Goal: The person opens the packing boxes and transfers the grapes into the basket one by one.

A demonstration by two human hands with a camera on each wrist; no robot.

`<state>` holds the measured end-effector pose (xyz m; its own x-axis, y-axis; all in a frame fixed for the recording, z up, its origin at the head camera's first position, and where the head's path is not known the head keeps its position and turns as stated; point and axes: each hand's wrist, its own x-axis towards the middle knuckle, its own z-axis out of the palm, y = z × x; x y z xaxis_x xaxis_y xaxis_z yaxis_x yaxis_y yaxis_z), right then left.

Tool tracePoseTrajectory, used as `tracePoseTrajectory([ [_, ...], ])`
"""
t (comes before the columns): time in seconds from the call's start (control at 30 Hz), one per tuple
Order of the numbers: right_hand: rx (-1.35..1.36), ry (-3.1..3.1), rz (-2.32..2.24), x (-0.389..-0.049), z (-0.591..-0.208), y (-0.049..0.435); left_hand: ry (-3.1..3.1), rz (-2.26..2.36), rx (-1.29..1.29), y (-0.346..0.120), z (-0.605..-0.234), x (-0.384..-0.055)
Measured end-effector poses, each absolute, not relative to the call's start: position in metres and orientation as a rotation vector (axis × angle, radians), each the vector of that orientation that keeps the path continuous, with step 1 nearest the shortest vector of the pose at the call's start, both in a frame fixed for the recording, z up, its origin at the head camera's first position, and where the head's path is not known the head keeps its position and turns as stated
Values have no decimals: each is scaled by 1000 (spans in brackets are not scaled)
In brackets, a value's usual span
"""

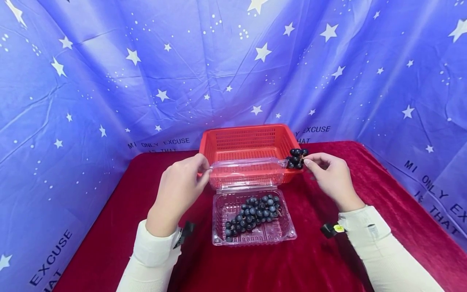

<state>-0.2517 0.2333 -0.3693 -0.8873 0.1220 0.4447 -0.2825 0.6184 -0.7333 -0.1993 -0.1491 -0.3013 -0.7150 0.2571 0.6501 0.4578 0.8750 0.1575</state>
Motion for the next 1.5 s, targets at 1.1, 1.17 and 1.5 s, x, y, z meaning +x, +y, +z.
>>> tracePoseTrajectory([
  [1.1, 38, -2379, 1248, -267, -404, 226, -2417, -401, -505, -149, -301, -199],
  [1.17, 40, -2382, 1248, -268, -405, 226, -2418, -399, -506, -149, -301, -199],
  [1.5, 91, -2402, 1248, -265, -402, 226, -2406, -395, -511, -150, -302, -200],
])
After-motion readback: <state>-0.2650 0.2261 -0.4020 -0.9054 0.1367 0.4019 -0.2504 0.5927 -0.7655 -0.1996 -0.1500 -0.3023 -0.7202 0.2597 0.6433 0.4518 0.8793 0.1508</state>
